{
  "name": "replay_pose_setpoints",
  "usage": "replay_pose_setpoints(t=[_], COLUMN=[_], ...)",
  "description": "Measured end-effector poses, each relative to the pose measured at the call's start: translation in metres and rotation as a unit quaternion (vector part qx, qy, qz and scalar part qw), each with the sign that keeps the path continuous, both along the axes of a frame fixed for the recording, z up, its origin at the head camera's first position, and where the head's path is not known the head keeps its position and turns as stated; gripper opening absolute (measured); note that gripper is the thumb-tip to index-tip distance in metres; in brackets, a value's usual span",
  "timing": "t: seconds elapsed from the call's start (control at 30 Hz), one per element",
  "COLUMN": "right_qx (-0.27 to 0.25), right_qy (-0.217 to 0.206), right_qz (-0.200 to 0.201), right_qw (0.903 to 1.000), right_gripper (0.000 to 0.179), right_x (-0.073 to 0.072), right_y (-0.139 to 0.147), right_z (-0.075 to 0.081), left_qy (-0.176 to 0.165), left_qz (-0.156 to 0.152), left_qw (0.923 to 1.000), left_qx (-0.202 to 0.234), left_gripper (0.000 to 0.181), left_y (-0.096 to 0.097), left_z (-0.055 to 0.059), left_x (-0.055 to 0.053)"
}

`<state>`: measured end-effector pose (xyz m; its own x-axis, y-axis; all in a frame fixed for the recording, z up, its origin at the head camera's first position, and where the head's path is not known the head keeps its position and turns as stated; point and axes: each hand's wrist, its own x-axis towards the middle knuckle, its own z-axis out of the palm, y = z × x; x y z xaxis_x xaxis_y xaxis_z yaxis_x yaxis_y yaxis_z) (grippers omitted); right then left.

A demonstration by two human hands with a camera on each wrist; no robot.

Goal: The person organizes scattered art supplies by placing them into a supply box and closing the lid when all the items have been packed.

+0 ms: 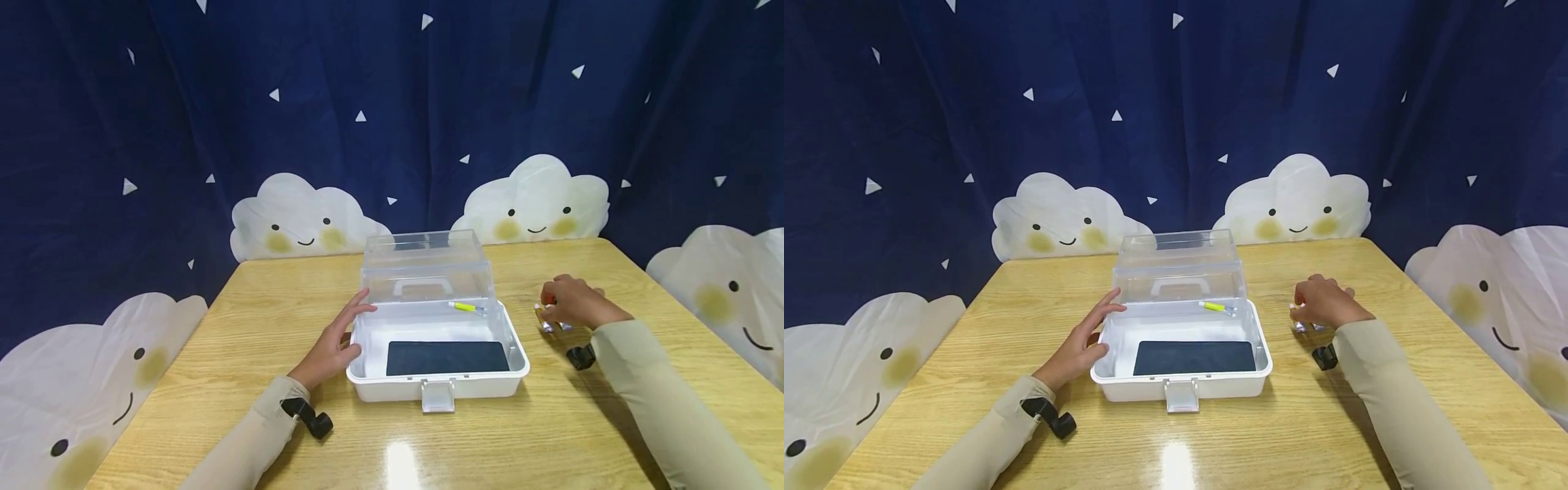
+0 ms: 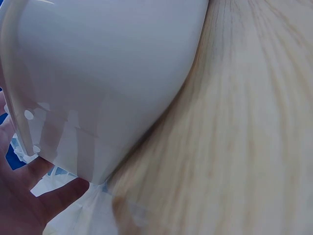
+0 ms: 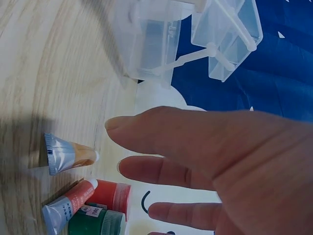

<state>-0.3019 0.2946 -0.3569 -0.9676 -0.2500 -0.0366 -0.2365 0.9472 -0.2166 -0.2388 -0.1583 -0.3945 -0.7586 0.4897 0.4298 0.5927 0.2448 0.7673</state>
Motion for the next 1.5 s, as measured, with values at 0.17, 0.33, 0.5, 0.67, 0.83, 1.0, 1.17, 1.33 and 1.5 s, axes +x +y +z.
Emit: replay_pose_setpoints(t=[0.17, 0.33, 0.5, 0.67, 0.83, 1.0, 1.17, 1.33, 1.5], right_qx=[0.000, 0.004, 0.016, 0.017, 0.020, 0.030, 0.040, 0.037, 0.040], right_qy=[0.003, 0.007, 0.002, -0.003, 0.001, -0.006, -0.012, -0.002, 0.011], right_qz=[0.002, 0.004, 0.004, 0.010, 0.014, -0.001, -0.014, 0.000, 0.004], right_qw=[1.0000, 1.0000, 0.9999, 0.9998, 0.9997, 0.9995, 0.9990, 0.9993, 0.9991], right_gripper=[0.017, 0.014, 0.017, 0.020, 0.020, 0.021, 0.021, 0.018, 0.015], right_x=[-0.001, -0.002, -0.005, -0.005, -0.003, -0.002, -0.003, 0.000, 0.001], right_y=[0.001, 0.001, 0.001, 0.002, 0.001, -0.003, -0.006, -0.007, -0.007], right_z=[-0.004, -0.006, -0.009, -0.010, -0.011, -0.011, -0.013, -0.012, -0.013], left_qy=[0.000, 0.003, 0.006, 0.005, 0.006, 0.010, 0.004, 0.008, 0.009], left_qz=[-0.002, -0.004, -0.002, -0.002, -0.001, -0.001, 0.002, 0.001, 0.002], left_qw=[1.0000, 1.0000, 1.0000, 1.0000, 1.0000, 1.0000, 1.0000, 1.0000, 1.0000], left_qx=[0.001, 0.004, 0.002, 0.001, -0.001, -0.001, -0.002, -0.002, -0.001], left_gripper=[0.064, 0.064, 0.064, 0.064, 0.063, 0.064, 0.064, 0.064, 0.064], left_y=[0.000, 0.000, 0.000, 0.000, 0.000, 0.000, 0.000, 0.000, 0.000], left_z=[-0.001, -0.002, -0.002, -0.001, -0.001, -0.001, -0.001, -0.002, -0.002], left_x=[0.000, -0.001, -0.001, -0.001, -0.001, -0.002, -0.002, -0.001, -0.002])
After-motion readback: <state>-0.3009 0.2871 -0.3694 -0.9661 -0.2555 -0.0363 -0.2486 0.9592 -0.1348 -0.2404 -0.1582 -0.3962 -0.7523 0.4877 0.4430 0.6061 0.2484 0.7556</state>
